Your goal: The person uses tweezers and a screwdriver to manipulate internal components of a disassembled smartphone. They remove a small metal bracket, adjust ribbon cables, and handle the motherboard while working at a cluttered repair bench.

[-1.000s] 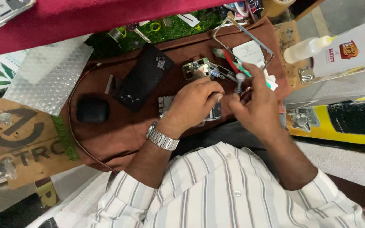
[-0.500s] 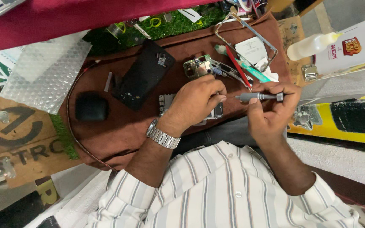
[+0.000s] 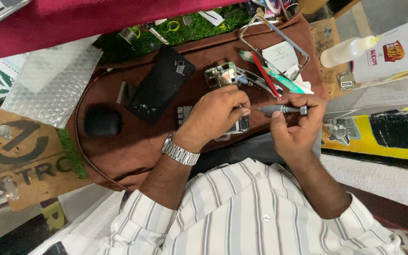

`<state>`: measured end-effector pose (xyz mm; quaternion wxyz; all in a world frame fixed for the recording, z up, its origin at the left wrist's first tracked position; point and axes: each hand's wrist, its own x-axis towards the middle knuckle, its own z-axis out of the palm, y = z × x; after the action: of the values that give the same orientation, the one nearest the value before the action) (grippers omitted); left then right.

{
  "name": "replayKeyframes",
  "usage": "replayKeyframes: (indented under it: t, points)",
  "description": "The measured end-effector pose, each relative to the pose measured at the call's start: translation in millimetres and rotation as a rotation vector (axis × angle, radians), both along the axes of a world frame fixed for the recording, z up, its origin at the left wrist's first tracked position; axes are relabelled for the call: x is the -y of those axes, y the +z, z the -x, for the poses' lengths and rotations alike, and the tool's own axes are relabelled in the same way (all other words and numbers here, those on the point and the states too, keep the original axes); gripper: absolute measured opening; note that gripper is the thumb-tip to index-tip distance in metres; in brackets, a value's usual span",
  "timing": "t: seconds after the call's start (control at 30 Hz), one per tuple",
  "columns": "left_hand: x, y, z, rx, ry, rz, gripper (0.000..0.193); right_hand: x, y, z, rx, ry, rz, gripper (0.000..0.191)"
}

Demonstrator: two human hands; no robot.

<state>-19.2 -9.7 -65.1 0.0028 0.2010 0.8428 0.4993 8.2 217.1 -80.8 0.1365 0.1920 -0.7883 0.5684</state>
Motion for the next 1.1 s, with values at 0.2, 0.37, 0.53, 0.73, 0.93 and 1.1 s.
replayKeyframes:
  t: [0.2, 0.37, 0.53, 0.73, 0.93, 1.1]
  points:
    - [2, 1, -1, -0.024, -0.007, -0.039, 0.012, -2, 0, 1, 0.076, 0.017, 0.076, 0.039]
    - [6, -2, 1, -0.058, -0.013, -0.041, 0.012, 3, 1, 3, 0.085, -0.015, 0.017, 0.039]
    - [9, -8, 3, 0.015, -0.075, 0.057, 0.016, 11, 16, 1, -0.096, 0.045, -0.308, 0.037]
    - [0, -15, 1, -0.046, -0.114, 0.208, 0.011, 16, 29, 1, -0.152, 0.065, -0.529, 0.03]
    - [0, -15, 0, -0.03, -0.118, 0.245, 0.011, 20, 31, 2, 0.002, 0.119, -0.447, 0.027]
    - [-2, -13, 0, 0.022, -0.107, 0.26, 0.014, 25, 50, 8, -0.104, 0.225, -0.534, 0.03]
